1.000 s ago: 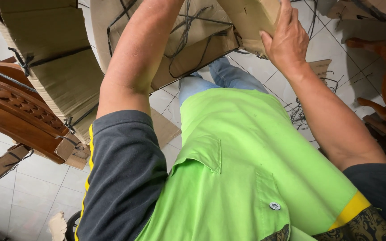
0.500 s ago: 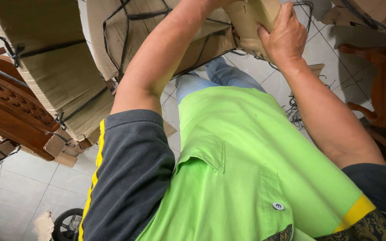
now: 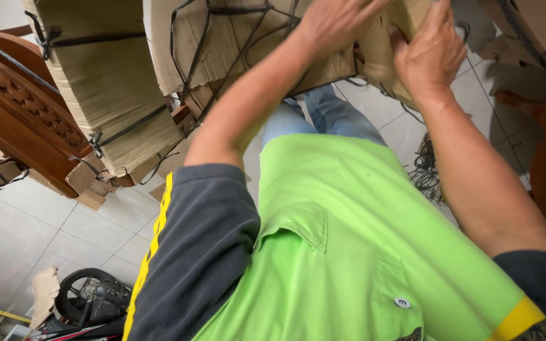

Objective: Wrapping wooden furniture components with protective cardboard and securing them with plastic ties.

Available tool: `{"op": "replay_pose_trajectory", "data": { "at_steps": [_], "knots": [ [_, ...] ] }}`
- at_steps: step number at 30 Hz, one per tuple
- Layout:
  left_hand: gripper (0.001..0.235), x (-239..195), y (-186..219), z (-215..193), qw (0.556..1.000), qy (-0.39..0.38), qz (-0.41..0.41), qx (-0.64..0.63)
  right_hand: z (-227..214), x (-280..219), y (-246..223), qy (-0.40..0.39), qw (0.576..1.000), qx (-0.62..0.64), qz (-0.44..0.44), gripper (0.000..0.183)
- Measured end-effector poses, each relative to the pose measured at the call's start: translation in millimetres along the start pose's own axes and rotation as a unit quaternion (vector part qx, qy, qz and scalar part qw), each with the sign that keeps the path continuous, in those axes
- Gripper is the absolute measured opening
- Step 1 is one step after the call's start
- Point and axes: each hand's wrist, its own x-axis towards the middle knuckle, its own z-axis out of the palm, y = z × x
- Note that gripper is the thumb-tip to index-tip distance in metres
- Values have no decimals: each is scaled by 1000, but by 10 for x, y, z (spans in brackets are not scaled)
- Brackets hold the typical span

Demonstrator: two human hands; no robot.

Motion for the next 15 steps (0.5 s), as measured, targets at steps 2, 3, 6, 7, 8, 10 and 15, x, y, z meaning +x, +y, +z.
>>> {"op": "replay_pose_trajectory", "data": {
  "at_steps": [2, 3, 6, 7, 8, 10, 15],
  "knots": [
    [72, -193, -198, 401, 1000, 3, -9, -10, 63, 5, 5, -34, 998, -26, 45, 67],
    [72, -478, -306, 843, 1000, 0, -9, -13, 68, -3, 13, -38, 998, -27, 47, 67],
    [32, -1228, -626, 1844, 901, 173, -336, -213, 102, 4, 22, -28, 998, -30, 45, 70],
    [31, -1420, -716, 1932, 816, 73, -525, -232, 95, -4, 10, -18, 999, -32, 36, 71],
    [40, -1614, -799, 2018, 687, -34, -685, -240, 86, -10, -2, -8, 999, -33, 27, 72],
    [29, -1828, -847, 2160, 726, -39, -654, -208, 111, -4, -16, -13, 999, -41, 23, 73],
    [14, -1736, -798, 2617, 857, -46, -491, -150, 73, -24, -42, -5, 999, -39, 6, 72]
  ]
}}
